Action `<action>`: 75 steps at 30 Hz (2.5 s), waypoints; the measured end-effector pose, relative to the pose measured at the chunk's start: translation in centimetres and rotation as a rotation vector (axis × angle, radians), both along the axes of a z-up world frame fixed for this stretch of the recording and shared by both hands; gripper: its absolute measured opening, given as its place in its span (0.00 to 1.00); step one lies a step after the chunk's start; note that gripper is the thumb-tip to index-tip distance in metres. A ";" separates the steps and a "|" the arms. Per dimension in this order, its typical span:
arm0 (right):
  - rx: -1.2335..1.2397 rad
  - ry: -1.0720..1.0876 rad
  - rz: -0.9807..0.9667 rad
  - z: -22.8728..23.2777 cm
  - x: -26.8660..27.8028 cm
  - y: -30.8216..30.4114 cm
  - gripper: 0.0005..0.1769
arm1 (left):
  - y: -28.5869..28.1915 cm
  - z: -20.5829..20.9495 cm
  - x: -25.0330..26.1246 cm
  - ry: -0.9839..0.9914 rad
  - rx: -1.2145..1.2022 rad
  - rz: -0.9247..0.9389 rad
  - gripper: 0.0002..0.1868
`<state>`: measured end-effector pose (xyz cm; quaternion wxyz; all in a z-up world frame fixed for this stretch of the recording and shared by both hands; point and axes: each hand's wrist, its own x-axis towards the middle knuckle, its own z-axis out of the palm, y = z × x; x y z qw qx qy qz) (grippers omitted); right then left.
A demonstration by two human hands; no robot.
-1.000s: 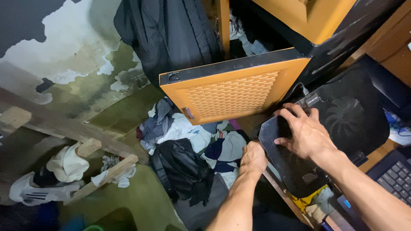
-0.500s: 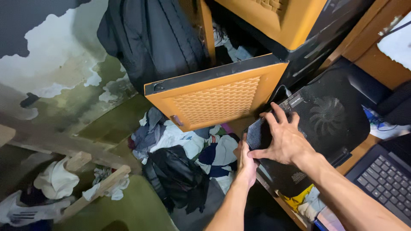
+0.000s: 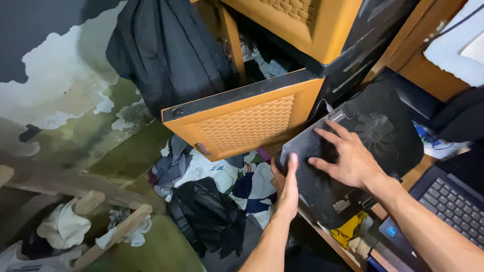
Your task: The person uses scissors to strip and trim a small black cable, then places a laptop cooling pad on the desk and positions the laptop on it. The person plugs the cable into the laptop and operates the trackpad.
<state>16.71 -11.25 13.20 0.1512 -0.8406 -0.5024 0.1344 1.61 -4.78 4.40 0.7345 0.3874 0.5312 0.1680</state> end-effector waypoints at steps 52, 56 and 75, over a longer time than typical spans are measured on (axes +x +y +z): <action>-0.142 0.370 -0.848 -11.7 10.4 -13.4 0.39 | 7.5 0.5 -2.3 0.229 0.262 0.041 0.41; -0.236 0.309 -0.859 -11.3 9.7 -14.7 0.41 | 8.0 0.4 -2.7 0.184 0.297 -0.019 0.39; -0.112 0.653 -0.978 -10.7 4.2 -21.0 0.30 | 8.2 3.5 -1.3 0.203 0.448 -0.351 0.33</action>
